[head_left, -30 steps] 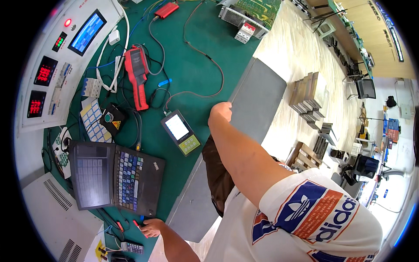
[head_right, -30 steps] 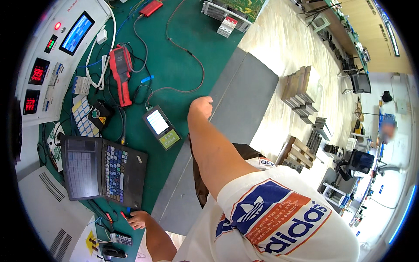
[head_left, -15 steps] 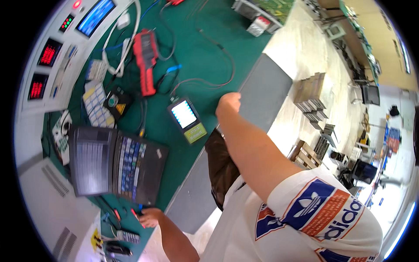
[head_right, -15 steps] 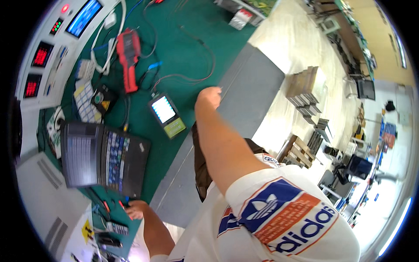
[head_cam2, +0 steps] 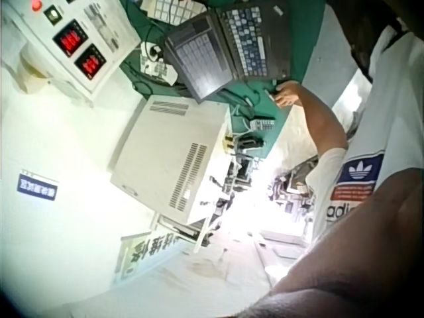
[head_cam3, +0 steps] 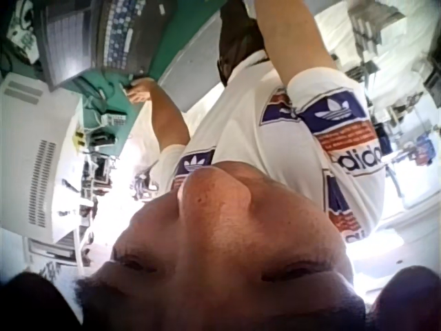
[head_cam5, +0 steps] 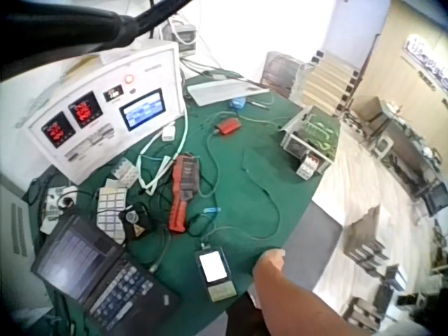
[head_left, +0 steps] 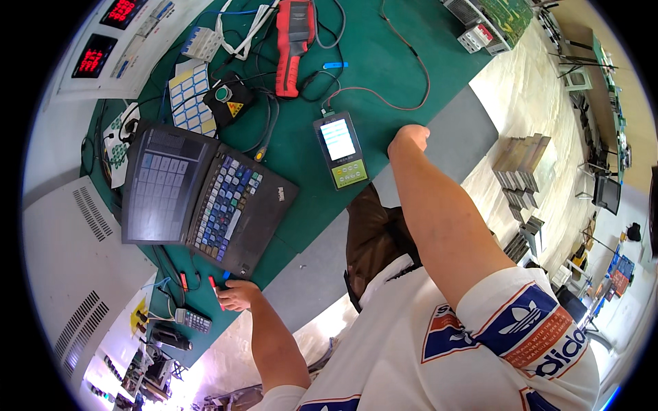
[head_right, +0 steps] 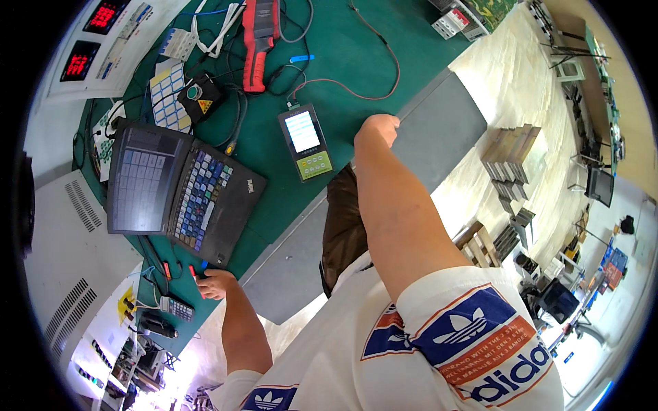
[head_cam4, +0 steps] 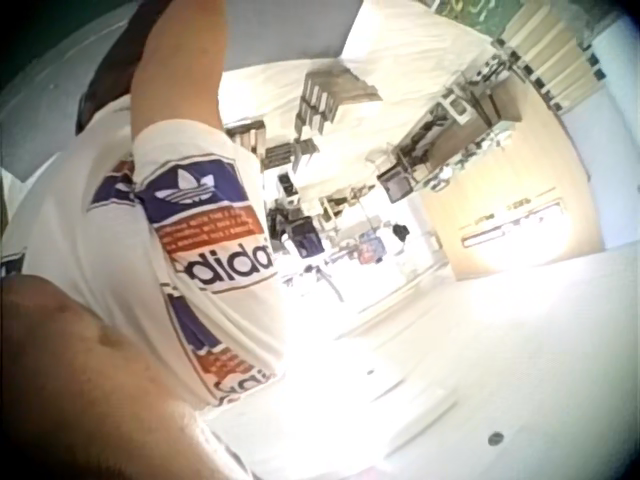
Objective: The person presses buttons on a handheld testing device, picks up a thermal imaging camera to scan a large circuit board on a workbench, and sets the camera down.
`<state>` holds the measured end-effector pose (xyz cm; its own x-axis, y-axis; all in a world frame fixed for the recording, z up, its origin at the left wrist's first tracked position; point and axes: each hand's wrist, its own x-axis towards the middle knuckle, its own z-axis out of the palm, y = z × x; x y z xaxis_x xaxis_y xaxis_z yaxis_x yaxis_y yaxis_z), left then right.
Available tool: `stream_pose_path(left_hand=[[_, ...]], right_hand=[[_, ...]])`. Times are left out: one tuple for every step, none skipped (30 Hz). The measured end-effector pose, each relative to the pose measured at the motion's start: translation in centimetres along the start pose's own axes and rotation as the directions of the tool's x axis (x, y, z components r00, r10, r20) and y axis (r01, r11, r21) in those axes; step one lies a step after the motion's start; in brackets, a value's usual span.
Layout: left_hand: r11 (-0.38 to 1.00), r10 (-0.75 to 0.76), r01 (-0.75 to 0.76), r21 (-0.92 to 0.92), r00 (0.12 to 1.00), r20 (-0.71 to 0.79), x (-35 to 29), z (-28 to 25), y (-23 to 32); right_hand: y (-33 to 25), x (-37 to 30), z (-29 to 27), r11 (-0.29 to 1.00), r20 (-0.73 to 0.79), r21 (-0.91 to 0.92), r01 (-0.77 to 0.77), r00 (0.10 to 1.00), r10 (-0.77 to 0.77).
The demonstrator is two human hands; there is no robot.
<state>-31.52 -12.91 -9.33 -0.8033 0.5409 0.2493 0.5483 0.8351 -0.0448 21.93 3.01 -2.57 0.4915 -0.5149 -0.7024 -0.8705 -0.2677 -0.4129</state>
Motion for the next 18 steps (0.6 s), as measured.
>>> stream_pose_path(left_hand=[[1.0, -0.003, 0.003, 0.004, 1.0, -0.007, -0.01, 0.11, 0.05], [1.0, -0.005, 0.005, 0.009, 1.0, -0.014, -0.01, 0.19, 0.04], [1.0, -0.007, 0.007, 0.004, 1.0, -0.016, 0.0, 0.19, -0.06], [1.0, -0.011, 0.011, -0.004, 1.0, -0.018, -0.03, 0.24, -0.07], [1.0, -0.016, 0.016, -0.013, 1.0, -0.022, -0.07, 0.32, 0.0], [1.0, -0.016, 0.016, -0.009, 1.0, -0.02, -0.07, 0.3, -0.01], [1.0, -0.017, 0.017, -0.006, 1.0, -0.02, -0.09, 0.28, 0.02], [1.0, -0.013, 0.012, -0.012, 0.999, -0.03, -0.09, 0.26, 0.12], [1.0, -0.019, 0.018, -0.003, 0.999, -0.032, -0.16, 0.19, 0.17], [1.0, -0.018, 0.018, 0.001, 0.999, -0.044, -0.26, 0.12, 0.22], [1.0, -0.014, 0.014, -0.002, 0.998, -0.056, -0.33, 0.12, 0.34], [1.0, -0.017, 0.017, 0.006, 0.999, -0.052, -0.32, 0.04, 0.38], [1.0, -0.021, 0.021, 0.005, 0.999, -0.048, -0.32, -0.08, 0.3], [1.0, -0.018, 0.018, -0.008, 0.998, -0.066, -0.35, -0.02, 0.4], [1.0, -0.029, 0.029, -0.003, 0.998, -0.053, -0.4, 0.15, 0.57], [1.0, -0.029, 0.029, 0.001, 0.998, -0.061, -0.36, 0.18, 0.47], [1.0, -0.026, 0.027, 0.002, 0.997, -0.073, -0.35, 0.23, 0.35], [0.999, -0.034, 0.034, -0.005, 0.997, -0.073, -0.37, 0.34, 0.28]], right_hand=[[-0.06, -0.1, 0.04, 1.0, 0.001, 0.003, 0.0, 1.0, 0.0], [-0.08, -0.18, 0.03, 1.0, 0.0, 0.008, -0.001, 1.0, 0.001], [-0.02, -0.24, -0.06, 1.0, -0.003, 0.013, -0.003, 1.0, 0.003], [0.0, -0.32, -0.11, 1.0, 0.002, 0.008, 0.004, 1.0, -0.004], [0.02, -0.39, -0.12, 1.0, 0.007, 0.005, 0.01, 1.0, -0.01], [0.12, -0.43, -0.21, 1.0, 0.008, 0.002, 0.016, 1.0, -0.016], [0.18, -0.47, -0.27, 1.0, 0.022, 0.019, 0.012, 1.0, -0.013], [0.19, -0.5, -0.28, 0.999, 0.036, 0.04, 0.009, 0.999, -0.011], [0.2, -0.53, -0.28, 0.998, 0.049, 0.062, 0.009, 0.999, -0.012], [0.24, -0.55, -0.3, 0.999, 0.041, 0.047, 0.006, 0.999, -0.008], [0.26, -0.57, -0.32, 0.999, 0.034, 0.034, 0.006, 0.999, -0.007], [0.22, -0.59, -0.33, 1.0, 0.029, 0.024, 0.009, 1.0, -0.009], [0.22, -0.59, -0.45, 0.999, 0.037, 0.046, 0.012, 0.999, -0.014], [0.27, -0.63, -0.57, 0.997, 0.053, 0.072, 0.02, 0.998, -0.023], [0.26, -0.73, -0.56, 0.995, 0.071, 0.098, 0.026, 0.997, -0.033], [0.26, -0.81, -0.58, 0.995, 0.074, 0.096, 0.025, 0.997, -0.032], [0.26, -0.85, -0.66, 0.995, 0.075, 0.094, 0.023, 0.997, -0.03], [0.27, -0.9, -0.67, 0.996, 0.076, 0.093, 0.019, 0.997, -0.026]])
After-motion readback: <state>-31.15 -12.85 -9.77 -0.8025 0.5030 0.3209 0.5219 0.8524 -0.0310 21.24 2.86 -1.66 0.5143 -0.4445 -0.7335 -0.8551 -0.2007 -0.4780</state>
